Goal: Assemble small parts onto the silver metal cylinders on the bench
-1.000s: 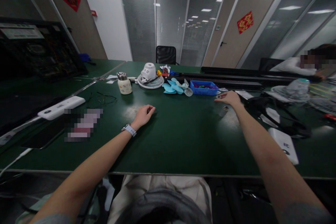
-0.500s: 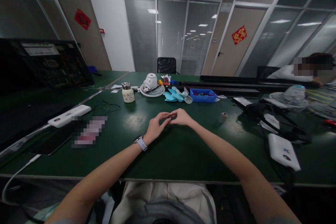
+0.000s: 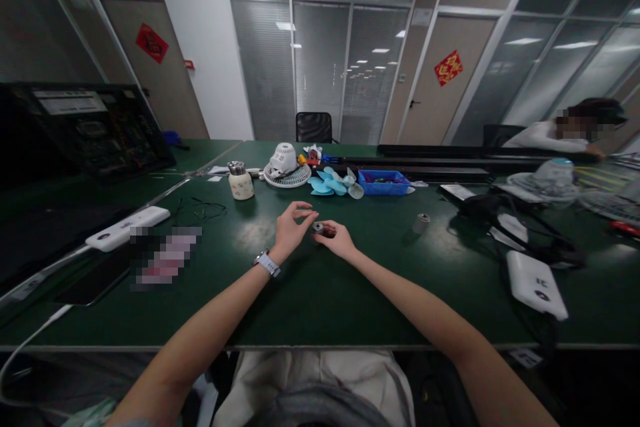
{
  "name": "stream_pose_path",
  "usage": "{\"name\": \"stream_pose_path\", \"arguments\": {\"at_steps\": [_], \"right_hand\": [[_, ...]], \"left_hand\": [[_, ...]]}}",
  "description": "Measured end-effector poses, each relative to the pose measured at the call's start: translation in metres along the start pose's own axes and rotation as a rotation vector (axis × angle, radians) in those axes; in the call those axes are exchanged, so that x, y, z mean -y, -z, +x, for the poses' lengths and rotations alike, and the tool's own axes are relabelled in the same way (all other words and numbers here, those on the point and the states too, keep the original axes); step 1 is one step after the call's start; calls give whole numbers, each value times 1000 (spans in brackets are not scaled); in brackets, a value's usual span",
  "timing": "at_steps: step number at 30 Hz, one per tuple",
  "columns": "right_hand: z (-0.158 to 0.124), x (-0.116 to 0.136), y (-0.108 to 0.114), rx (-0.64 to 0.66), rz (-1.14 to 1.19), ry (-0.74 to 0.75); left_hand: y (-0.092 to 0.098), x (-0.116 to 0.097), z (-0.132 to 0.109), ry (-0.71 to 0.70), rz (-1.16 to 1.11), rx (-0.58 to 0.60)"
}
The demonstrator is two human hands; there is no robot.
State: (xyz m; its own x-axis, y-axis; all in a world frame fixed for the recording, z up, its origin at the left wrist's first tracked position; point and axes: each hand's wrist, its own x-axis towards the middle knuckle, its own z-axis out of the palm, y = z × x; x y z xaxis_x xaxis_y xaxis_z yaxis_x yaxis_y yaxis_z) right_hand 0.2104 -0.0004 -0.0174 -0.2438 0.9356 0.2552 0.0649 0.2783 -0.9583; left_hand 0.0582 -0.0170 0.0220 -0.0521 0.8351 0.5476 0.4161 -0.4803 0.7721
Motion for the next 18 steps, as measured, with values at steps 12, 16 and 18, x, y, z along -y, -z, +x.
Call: {"name": "stream_pose_path", "arguments": {"at_steps": [12, 16, 18], "right_hand": [[-14, 5, 23, -59, -296, 34], [-14, 4, 24, -45, -358, 18], [-13, 3, 24, -53, -347, 9]], "left_hand": [[37, 63, -5, 165, 154, 390], [33, 54, -4, 147, 180, 332], [33, 50, -3, 156, 239, 264]]}}
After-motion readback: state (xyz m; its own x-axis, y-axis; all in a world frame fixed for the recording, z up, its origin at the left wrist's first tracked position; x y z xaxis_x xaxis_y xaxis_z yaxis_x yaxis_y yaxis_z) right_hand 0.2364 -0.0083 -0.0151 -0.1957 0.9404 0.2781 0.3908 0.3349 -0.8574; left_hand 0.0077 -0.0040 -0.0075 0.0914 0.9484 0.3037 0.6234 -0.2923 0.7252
